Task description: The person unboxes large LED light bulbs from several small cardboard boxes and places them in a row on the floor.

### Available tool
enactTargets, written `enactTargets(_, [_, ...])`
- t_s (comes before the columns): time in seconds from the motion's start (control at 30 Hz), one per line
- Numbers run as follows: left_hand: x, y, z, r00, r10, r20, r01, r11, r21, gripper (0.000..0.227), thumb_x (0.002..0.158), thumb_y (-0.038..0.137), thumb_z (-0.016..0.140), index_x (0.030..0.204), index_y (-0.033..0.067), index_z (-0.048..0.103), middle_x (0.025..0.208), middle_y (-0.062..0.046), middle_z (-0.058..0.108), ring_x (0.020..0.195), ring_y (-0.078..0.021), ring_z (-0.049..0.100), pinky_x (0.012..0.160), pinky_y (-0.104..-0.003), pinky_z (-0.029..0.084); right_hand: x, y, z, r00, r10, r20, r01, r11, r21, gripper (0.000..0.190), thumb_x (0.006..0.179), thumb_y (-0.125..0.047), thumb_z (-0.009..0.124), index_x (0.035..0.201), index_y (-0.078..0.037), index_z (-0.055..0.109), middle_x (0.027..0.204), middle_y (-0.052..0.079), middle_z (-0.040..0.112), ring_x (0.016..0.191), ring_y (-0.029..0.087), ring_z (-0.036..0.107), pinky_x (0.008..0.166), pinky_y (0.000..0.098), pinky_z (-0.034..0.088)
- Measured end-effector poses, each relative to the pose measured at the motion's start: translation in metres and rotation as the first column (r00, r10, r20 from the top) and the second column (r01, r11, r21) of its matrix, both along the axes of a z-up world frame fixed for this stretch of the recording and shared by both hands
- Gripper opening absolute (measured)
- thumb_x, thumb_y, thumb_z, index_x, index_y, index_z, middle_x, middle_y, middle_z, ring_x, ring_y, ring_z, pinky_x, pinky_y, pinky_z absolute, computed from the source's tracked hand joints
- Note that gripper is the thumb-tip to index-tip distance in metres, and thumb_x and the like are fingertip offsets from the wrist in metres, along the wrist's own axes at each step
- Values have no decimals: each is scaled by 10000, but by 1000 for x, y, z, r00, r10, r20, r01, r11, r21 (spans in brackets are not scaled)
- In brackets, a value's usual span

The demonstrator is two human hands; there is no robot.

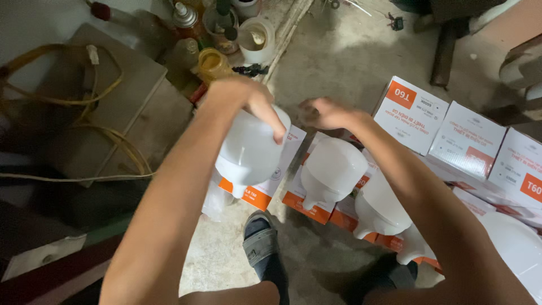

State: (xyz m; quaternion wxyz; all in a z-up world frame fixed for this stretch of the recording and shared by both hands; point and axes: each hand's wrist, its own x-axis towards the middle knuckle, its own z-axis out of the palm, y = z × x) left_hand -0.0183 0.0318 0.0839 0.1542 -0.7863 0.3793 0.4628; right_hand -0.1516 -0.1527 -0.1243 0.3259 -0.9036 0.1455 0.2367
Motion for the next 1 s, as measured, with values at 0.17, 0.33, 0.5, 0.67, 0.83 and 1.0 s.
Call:
enactTargets(0.17, [-11,-6,-36,996,-66,56,61,995,75,954,499,565,863,1326,115,713,1336,-188,665,1119,-362,714,915,-476,595,-19,18,61,998,3,68,-27,935,353,1046,616,-388,903,1507,-165,403,1391,104,612,1267,233,600,1050,354,485])
enactTargets(0.33, [-15,7,-71,996,-5,84,10,998,-62,985,457,575,850,1317,122,693,1333,-157,697,1167,-318,704,974,-444,575,-35,41,91,1000,-6,31,-2,971,240,1085,606,-467,893,1520,-151,403,1361,139,650,1246,251,631,1031,358,511])
enactTargets(0.5, [-7,13,-93,999,16,43,3,914,-406,1093,446,651,846,1356,83,637,1363,-212,656,1220,-351,654,1037,-446,541,-64,51,79,995,-37,98,27,995,96,1054,663,-560,845,1509,-93,422,1309,195,693,1234,292,654,1041,380,519])
enactTargets(0.67, [-12,28,-93,995,4,97,42,881,-472,1071,485,635,864,1411,175,587,1426,-208,550,1317,-392,539,1059,-470,489,-78,61,72,849,38,528,19,995,-101,849,751,-483,866,1420,-60,559,1339,253,635,1255,407,586,1060,472,461])
enactTargets(0.83, [-21,36,-77,988,7,157,60,906,-420,1071,508,645,853,1424,177,557,1386,-200,588,1261,-386,601,1028,-482,514,-68,77,94,910,-56,412,39,998,50,892,745,-494,829,1458,-70,499,1343,230,643,1203,382,641,1040,443,505])
enactTargets(1.0, [-22,32,-73,984,15,176,63,900,-431,1218,499,690,867,1495,137,436,1336,-202,627,1235,-390,614,1021,-478,507,-60,89,92,939,-6,343,-14,998,54,1004,738,-474,858,1519,-63,381,1325,242,626,1210,383,624,1057,435,497])
